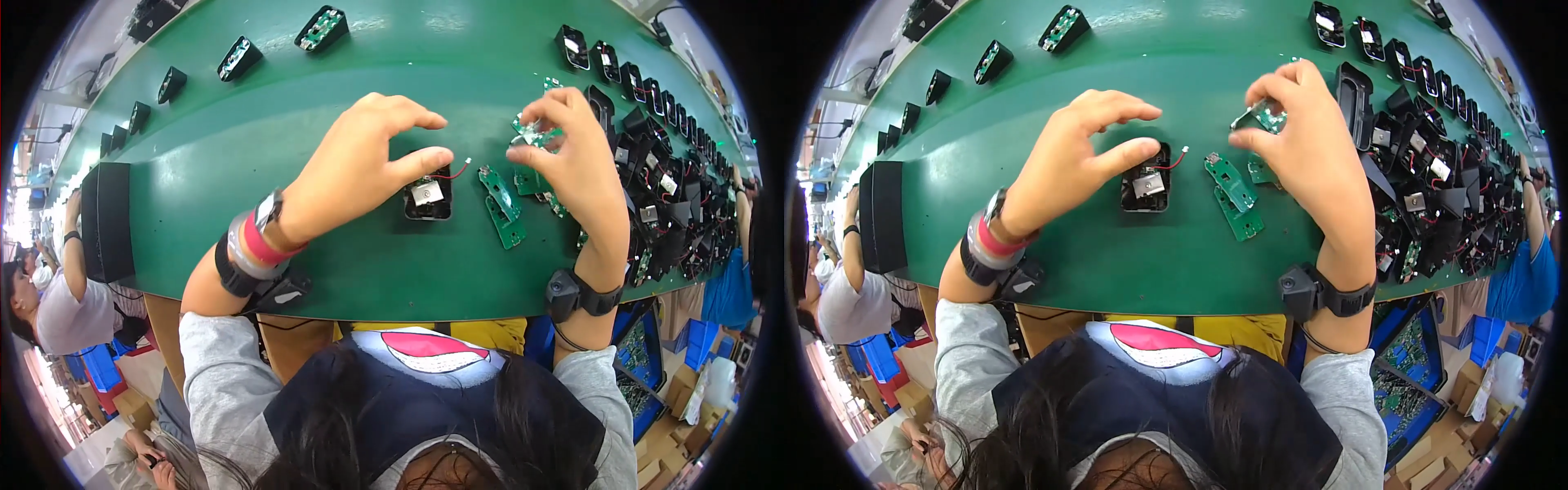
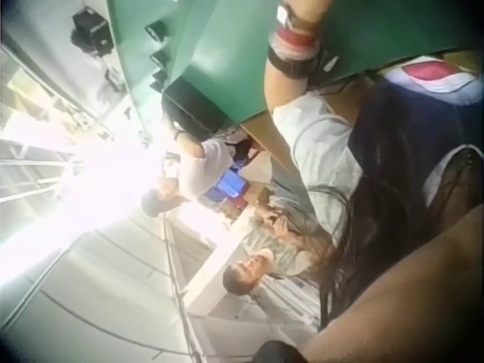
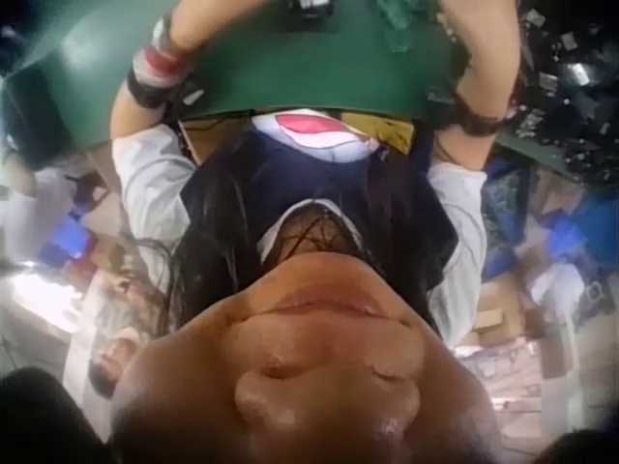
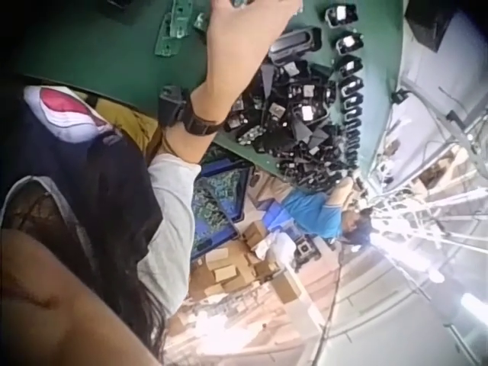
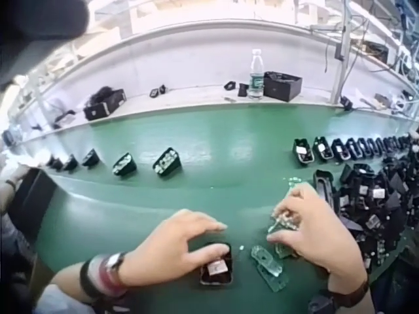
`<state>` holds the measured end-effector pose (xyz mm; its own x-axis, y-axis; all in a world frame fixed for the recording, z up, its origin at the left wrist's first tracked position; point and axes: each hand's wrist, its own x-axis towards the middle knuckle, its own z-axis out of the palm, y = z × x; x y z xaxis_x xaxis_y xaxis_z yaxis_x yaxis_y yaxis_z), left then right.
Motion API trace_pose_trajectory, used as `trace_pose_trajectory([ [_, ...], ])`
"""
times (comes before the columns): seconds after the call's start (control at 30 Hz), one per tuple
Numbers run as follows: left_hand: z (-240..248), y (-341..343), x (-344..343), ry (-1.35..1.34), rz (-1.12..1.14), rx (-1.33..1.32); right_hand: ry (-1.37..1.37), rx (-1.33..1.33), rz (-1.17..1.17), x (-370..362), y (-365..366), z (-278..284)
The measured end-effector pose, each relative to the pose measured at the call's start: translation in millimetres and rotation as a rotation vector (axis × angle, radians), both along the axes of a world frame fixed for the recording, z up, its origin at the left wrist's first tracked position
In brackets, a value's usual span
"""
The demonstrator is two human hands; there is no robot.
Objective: The person picks up a circuit board and a plastic housing, connects a wire to the board, and presses the board into the housing. They then place the assembled unit onto a conveyor belt and repeat the process.
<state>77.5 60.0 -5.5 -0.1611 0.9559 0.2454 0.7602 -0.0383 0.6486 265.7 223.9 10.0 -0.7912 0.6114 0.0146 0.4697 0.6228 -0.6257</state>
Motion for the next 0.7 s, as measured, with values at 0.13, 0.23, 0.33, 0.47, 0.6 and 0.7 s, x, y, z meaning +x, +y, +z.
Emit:
trace_pose_trajectory([
  [0.13, -16, 11, -6, -0.569, -0.061, -0.034, 0.451, -0.162, 0.179, -20, -24, -6],
  [0.23, -15, 10, -8, -1.158, -0.055, -0.018, 0.488, -0.045, 0.319, -30, -38, -18],
  [0.33, -4, -2, -13, -1.054, -0.007, -0.094, 0.467, 0.009, 0.302, -32, -52, -12],
  [0.47, -9, -12, -18, -1.049, 0.071, -0.213, 0.064, -0.319, -0.009, -16, -50, -3],
  [0.6, -14, -10, -15, -1.12, 0.055, -0.237, 0.276, -0.6, -0.04, -26, -58, -17],
  [0.7, -15, -9, -12, -1.17, 0.035, -0.223, 0.391, -0.8, -0.035, -29, -59, -20],
])
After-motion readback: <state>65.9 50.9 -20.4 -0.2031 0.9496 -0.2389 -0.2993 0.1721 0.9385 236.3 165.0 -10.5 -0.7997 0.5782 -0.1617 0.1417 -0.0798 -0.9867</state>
